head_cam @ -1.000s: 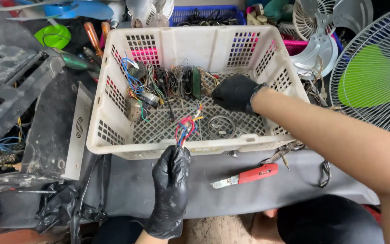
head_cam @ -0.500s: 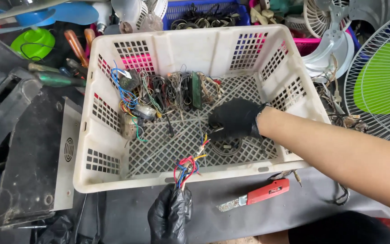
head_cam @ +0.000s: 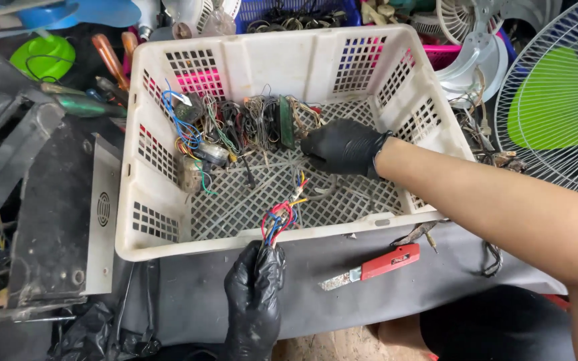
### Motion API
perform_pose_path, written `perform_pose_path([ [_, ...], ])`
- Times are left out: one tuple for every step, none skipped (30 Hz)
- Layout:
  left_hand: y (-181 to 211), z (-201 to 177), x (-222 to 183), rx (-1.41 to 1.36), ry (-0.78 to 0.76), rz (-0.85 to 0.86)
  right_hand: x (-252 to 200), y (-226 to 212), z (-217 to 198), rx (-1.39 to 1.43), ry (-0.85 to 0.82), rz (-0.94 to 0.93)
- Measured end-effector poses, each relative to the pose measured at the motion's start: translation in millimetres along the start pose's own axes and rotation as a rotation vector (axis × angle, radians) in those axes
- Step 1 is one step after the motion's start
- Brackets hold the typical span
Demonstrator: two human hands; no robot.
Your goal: The person is bundling and securing a group of colored wires using white electrical tape and a utility knife.
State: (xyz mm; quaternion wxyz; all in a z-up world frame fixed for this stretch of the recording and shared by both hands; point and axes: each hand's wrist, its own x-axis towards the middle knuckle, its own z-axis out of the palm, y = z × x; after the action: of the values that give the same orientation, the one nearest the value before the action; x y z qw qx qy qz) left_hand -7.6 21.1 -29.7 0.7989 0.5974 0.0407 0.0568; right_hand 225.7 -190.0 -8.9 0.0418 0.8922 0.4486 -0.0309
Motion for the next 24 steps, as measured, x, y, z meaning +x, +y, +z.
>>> perform_pose_path([
  [3.2,2.4,2.0,-0.004,0.001,0.013,-2.4,0.0,-11.9,-0.012,0.006,-0.003],
  [7.0,3.9,1.2,0.004,0.011,0.002,-5.4,-2.7,-22.1,0.096,0.148,0.006],
  [10.5,5.3,0.2,0.012,0.022,-0.009,-8.6,-5.5,-32.1,0.205,0.289,0.014],
  [9.6,5.5,0.6,0.01,0.025,0.0,-12.3,-10.3,-44.9,0.199,0.293,0.008],
  [8.8,6.0,1.2,0.002,0.018,0.047,-16.2,-14.9,-57.5,0.248,0.393,-0.016],
  [7.9,7.5,2.0,-0.008,0.007,0.093,-22.1,-19.1,-70.5,0.296,0.49,-0.036],
  [2.4,6.2,0.4,-0.011,0.006,0.099,-33.1,-26.2,-78.5,0.289,0.492,-0.038],
  [-3.1,5.7,0.5,-0.03,0.027,0.108,-43.5,-31.9,-87.3,0.29,0.583,0.018],
  [-8.9,5.6,1.2,-0.048,0.047,0.117,-53.9,-37.1,-95.5,0.291,0.674,0.073],
  [-7.6,6.9,1.6,-0.052,0.04,0.124,-65.4,-55.0,-108.2,0.282,0.678,0.076],
  [-6.6,8.6,2.4,-0.156,0.014,0.219,-76.7,-72.5,-120.3,0.419,0.703,0.114],
  [-5.4,11.4,2.4,-0.26,-0.009,0.311,-88.4,-89.5,-132.2,0.56,0.724,0.149],
  [-0.8,10.8,2.4,-0.263,-0.013,0.315,-102.2,-103.5,-136.3,0.554,0.727,0.149],
  [1.9,10.0,0.4,-0.239,-0.019,0.277,-116.7,-118.6,-138.4,0.648,0.776,0.17],
  [4.2,9.5,-1.0,-0.214,-0.026,0.239,-131.0,-133.1,-140.2,0.742,0.825,0.191],
  [10.0,10.7,-2.6,-0.213,-0.028,0.241,-141.0,-142.0,-129.6,0.741,0.829,0.19],
  [15.6,12.2,-3.9,-0.183,-0.057,0.226,-150.9,-150.4,-118.8,0.809,0.886,0.219],
  [21.6,9.6,-7.5,-0.144,-0.083,0.208,-159.0,-161.8,-105.6,0.888,0.944,0.247],
  [22.9,8.5,-13.1,-0.134,-0.081,0.208,-163.2,-171.6,-101.6,0.897,0.948,0.245],
  [24.8,9.4,-14.4,-0.122,-0.094,0.209,-166.5,-178.4,-99.0,0.884,0.902,0.234],
  [26.4,10.3,-15.2,-0.11,-0.108,0.211,-169.4,-184.7,-96.3,0.871,0.856,0.224],
  [26.6,12.1,-15.1,-0.106,-0.114,0.219,-172.2,-187.3,-95.3,0.868,0.867,0.221],
  [25.9,13.6,-14.7,-0.11,-0.145,0.224,-174.8,-189.6,-93.4,0.869,0.846,0.185],
  [23.0,15.0,-22.4,-0.114,-0.169,0.206,-181.7,-196.0,-89.8,0.884,0.809,0.161],
])
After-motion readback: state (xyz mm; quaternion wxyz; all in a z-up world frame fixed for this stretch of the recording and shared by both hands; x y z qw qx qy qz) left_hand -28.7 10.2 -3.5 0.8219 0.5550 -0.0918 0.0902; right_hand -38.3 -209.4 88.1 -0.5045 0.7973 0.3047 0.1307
